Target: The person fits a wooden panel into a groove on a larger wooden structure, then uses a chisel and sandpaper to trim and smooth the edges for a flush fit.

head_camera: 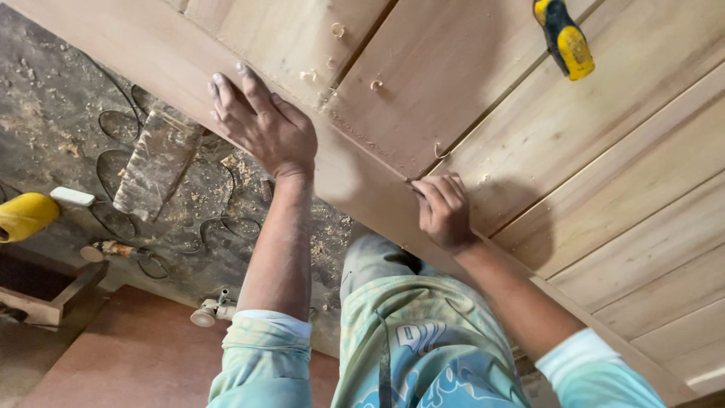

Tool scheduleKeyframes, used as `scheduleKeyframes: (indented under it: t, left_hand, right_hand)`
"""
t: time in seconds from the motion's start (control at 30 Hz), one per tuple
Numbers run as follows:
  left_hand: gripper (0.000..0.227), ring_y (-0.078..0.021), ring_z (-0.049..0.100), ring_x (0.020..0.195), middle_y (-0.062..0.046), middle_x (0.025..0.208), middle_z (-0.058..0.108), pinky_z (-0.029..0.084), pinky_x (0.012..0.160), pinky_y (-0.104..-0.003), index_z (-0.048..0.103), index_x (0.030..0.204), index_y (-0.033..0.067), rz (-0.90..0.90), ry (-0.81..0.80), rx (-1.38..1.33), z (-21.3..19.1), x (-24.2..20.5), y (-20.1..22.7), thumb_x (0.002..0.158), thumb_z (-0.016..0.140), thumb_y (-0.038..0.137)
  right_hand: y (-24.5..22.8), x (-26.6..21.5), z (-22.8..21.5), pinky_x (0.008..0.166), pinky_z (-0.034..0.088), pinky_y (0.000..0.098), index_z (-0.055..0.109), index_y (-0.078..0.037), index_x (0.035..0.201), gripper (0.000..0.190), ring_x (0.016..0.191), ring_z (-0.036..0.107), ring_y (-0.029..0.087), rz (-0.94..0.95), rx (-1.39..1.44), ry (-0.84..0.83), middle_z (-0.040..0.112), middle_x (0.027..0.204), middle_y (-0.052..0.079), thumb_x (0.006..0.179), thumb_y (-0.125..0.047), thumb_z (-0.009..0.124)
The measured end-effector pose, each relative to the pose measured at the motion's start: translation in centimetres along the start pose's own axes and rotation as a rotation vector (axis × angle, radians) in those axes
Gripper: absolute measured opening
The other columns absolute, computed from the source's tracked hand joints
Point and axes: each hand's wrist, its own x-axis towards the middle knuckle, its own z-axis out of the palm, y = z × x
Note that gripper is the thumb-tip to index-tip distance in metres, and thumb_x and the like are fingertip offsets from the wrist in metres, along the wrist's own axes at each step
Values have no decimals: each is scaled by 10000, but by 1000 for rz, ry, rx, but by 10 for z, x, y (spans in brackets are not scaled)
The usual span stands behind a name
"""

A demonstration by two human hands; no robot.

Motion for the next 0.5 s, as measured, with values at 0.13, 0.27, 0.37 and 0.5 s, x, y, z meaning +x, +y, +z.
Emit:
scheduleKeyframes:
  t: [0.13, 0.27, 0.37, 0.5]
  left_hand:
    - [552, -384, 300, 1565, -228, 1650, 300, 234, 1307, -567, 384, 1606, 134, -2, -18, -28, -4, -2, 0, 1066, 455, 224]
    - [532, -392, 285, 1568, -211, 1657, 313, 233, 1306, -570, 387, 1604, 144, -22, -51, -15, -7, -7, 4, 1088, 461, 254]
    - [555, -384, 288, 1545, -217, 1647, 305, 238, 1284, -569, 393, 1584, 166, -55, -64, 3, -5, -3, 1, 1038, 468, 238]
    - [574, -372, 277, 1570, -213, 1655, 285, 229, 1309, -571, 357, 1616, 157, 7, -10, 7, -3, -3, 2, 1058, 456, 245]
  right_hand:
    - [2, 13, 24, 861, 488, 475, 681, 20, 1056, 159, 928, 652, 357, -4, 77, -8, 676, 1010, 162, 901, 31, 650]
    - [0, 17, 3, 874, 502, 470, 686, 21, 1040, 186, 949, 658, 354, -11, 59, -54, 683, 1024, 157, 863, 44, 632]
    - [1, 10, -5, 871, 503, 467, 689, 18, 1031, 193, 932, 656, 347, -17, 29, -44, 679, 1007, 158, 847, 41, 632]
    - [6, -7, 11, 872, 511, 457, 682, 28, 1032, 171, 921, 653, 340, -7, 49, -8, 680, 993, 161, 866, 45, 642]
